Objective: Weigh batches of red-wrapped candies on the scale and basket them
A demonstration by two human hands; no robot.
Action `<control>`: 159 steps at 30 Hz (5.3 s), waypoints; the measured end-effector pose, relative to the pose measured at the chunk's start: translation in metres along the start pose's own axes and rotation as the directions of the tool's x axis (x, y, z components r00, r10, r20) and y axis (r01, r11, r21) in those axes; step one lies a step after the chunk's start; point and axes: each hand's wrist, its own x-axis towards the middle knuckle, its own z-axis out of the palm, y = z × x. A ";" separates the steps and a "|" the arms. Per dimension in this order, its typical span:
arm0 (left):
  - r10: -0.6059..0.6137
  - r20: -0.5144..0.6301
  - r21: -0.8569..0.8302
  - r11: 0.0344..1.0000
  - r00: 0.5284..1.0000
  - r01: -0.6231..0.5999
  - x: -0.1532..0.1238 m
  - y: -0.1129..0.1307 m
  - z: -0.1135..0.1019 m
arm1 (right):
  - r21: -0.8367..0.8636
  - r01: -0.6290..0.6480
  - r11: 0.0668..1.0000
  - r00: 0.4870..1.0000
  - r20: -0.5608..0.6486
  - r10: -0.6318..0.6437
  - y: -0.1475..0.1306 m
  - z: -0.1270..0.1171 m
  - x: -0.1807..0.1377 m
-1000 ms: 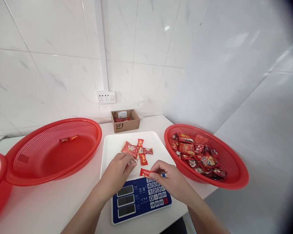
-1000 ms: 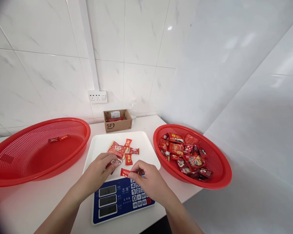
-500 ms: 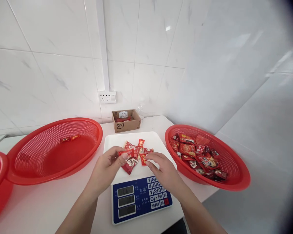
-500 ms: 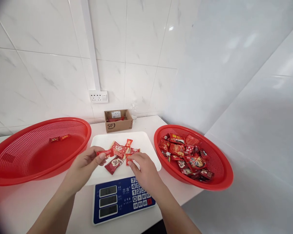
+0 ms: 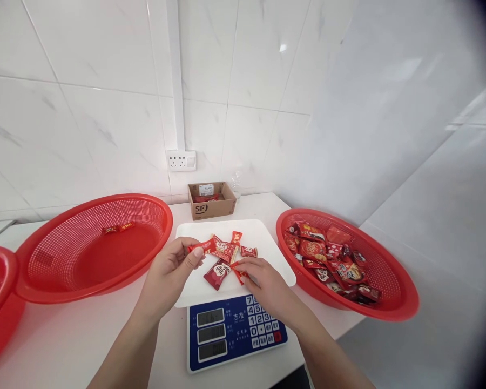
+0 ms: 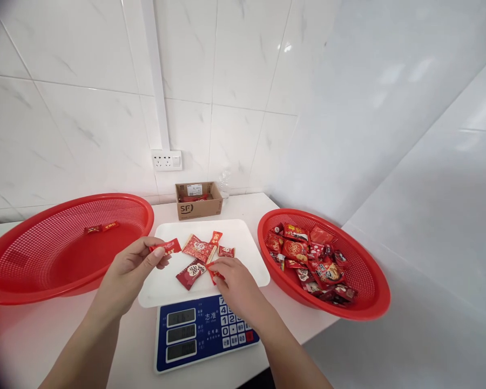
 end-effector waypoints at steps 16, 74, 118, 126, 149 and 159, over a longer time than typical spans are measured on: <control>0.018 0.049 0.021 1.000 0.999 -0.019 -0.002 0.000 0.000 | -0.255 -0.073 0.964 0.997 -0.058 0.061 0.026 -0.011 0.012; -0.056 0.610 0.257 0.957 0.790 -0.131 -0.014 -0.001 0.018 | 0.452 -0.046 0.891 0.958 0.272 -0.089 -0.035 -0.027 -0.017; 0.054 0.241 -0.152 0.988 0.969 -0.017 -0.044 0.019 0.021 | 0.563 0.146 0.814 0.989 -0.114 -0.098 -0.075 -0.034 -0.031; 0.030 0.369 -0.393 0.911 0.929 0.127 -0.040 0.013 0.020 | 0.268 0.490 0.830 0.827 -0.443 -0.345 -0.070 -0.033 -0.031; 0.020 0.392 -0.372 0.918 0.920 0.139 -0.039 0.017 0.023 | 0.547 0.080 0.833 0.996 -0.076 -0.045 -0.075 -0.030 -0.031; 0.047 0.423 -0.161 0.987 0.905 0.024 -0.035 0.017 0.026 | 0.388 0.143 0.911 0.983 -0.165 -0.084 -0.074 -0.028 -0.028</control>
